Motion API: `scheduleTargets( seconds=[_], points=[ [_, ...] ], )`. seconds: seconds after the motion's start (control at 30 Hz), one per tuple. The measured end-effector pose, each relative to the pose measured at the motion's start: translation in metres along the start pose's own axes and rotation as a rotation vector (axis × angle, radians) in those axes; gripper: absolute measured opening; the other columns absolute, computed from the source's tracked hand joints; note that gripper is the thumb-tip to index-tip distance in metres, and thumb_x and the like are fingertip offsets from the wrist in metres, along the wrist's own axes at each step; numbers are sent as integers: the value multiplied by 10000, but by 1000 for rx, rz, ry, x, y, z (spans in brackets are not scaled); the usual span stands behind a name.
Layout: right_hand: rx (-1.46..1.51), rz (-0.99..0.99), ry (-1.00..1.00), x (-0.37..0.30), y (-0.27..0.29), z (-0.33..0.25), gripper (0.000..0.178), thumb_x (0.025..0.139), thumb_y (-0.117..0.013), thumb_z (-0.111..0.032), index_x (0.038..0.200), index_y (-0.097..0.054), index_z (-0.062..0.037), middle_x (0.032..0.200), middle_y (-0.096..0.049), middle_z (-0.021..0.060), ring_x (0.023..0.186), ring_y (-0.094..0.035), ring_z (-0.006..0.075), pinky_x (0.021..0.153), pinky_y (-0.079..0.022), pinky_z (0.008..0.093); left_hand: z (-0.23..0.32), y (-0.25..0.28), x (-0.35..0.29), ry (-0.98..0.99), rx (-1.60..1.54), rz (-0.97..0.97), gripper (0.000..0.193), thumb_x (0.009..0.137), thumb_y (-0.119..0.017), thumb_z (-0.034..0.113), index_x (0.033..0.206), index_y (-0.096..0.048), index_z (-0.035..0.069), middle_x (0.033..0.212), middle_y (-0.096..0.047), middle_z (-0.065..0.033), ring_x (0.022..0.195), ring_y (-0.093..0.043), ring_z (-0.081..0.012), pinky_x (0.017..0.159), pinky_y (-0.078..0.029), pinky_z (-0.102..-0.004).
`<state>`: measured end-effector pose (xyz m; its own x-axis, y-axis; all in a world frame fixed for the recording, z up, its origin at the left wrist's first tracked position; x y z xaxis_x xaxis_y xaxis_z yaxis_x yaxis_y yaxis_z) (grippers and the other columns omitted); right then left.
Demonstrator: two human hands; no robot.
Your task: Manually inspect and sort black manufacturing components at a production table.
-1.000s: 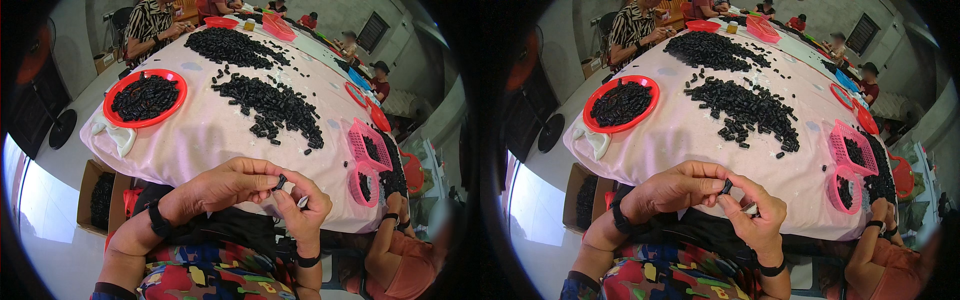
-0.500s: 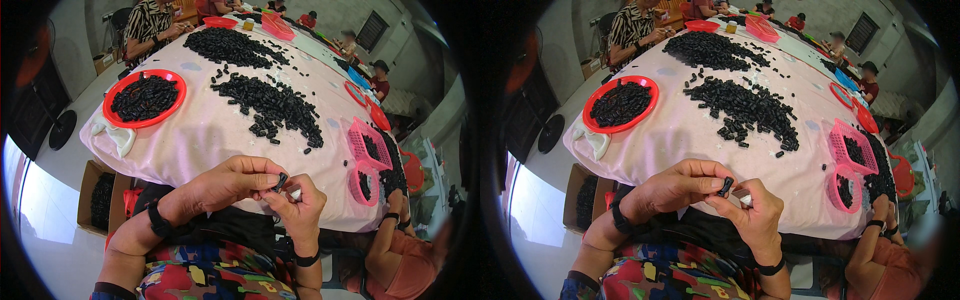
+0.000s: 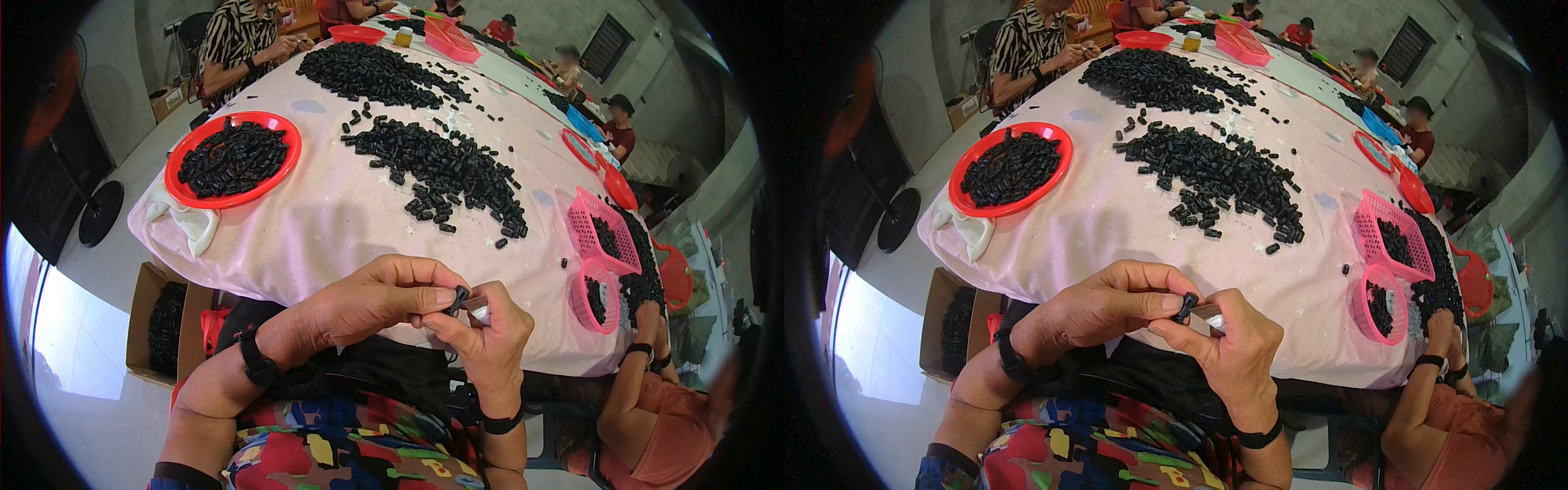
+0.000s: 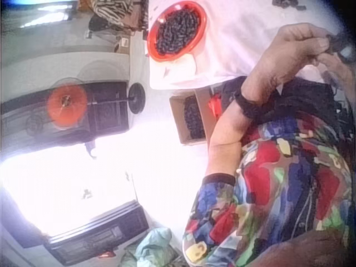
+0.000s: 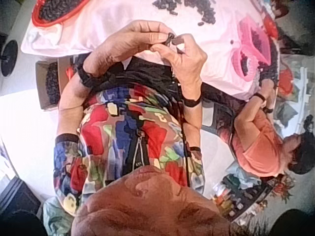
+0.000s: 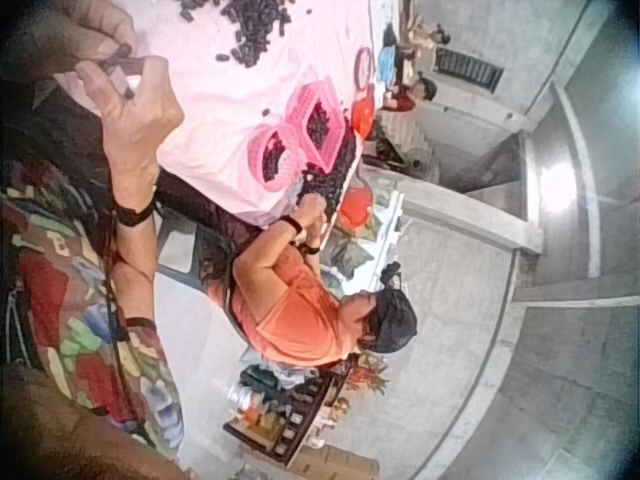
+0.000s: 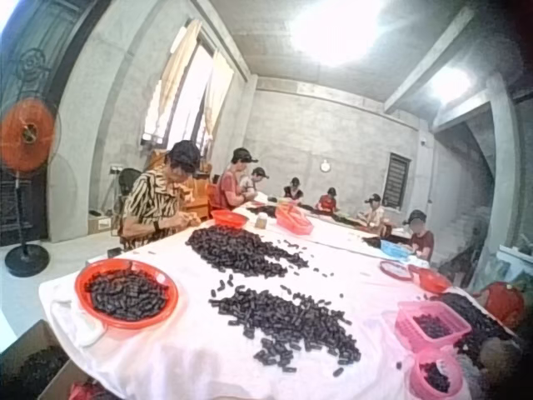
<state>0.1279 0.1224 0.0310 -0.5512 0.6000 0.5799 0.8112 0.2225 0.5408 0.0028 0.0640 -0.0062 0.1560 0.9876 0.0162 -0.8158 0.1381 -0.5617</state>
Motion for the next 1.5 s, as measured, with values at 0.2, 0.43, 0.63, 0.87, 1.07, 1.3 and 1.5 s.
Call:
scheduleTargets(
  seconds=[0.2,0.43,0.63,0.87,1.07,1.3,1.5],
  points=[
    [-47,-10,24,-1,1,-2,525,641,-808,-485,703,-565,-23,564,-545,70,465,-538,172,436,-415,273,0,-1,1,-36,46,3,259,923,-607,204,1119,-612,35,891,-624,21,737,-527,-26,650,-418,-174],
    [-85,-21,41,0,-1,-2,509,653,-798,-483,689,-559,-35,567,-546,77,463,-535,202,434,-413,290,-1,-1,1,-26,59,19,250,929,-597,221,1099,-619,39,846,-620,27,720,-524,-25,643,-414,-173],
    [-132,-28,65,1,-1,-6,499,645,-805,-470,680,-550,-43,566,-543,76,462,-535,217,433,-411,298,0,1,1,-2,60,19,227,917,-597,159,1091,-609,14,971,-631,-4,836,-552,-49,727,-414,-186],
    [-175,-31,106,1,3,-7,511,716,-772,-475,707,-518,-31,540,-550,61,493,-580,133,457,-437,253,1,2,1,-22,81,30,216,915,-600,161,1076,-612,16,967,-634,-2,843,-555,-47,736,-416,-187],
    [-215,-36,116,1,3,-8,527,705,-769,-496,702,-516,-34,532,-540,60,485,-573,143,454,-434,258,4,0,0,-26,141,29,206,917,-599,162,1065,-612,18,959,-632,1,843,-556,-45,741,-417,-184],
    [-230,-23,138,2,4,-10,540,698,-769,-508,694,-518,-29,530,-538,62,479,-561,146,453,-431,261,1,1,0,-21,98,35,198,916,-603,173,1056,-615,32,941,-628,14,820,-545,-34,718,-407,-177],
    [-227,-56,127,1,2,-8,514,713,-773,-476,702,-528,-25,538,-554,73,489,-589,152,452,-439,265,5,-1,0,-45,117,38,197,914,-608,179,1045,-617,33,931,-628,15,816,-544,-32,713,-407,-177]
  ],
)
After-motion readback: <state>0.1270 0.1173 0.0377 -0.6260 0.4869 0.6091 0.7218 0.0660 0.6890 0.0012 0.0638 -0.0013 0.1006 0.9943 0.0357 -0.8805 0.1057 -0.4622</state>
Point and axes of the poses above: each hand's wrist, its own x-axis towards the middle knuckle, its own y-axis out of the back of the hand, z = x × y, the point moved 6 cm from there along x, towards the middle knuckle
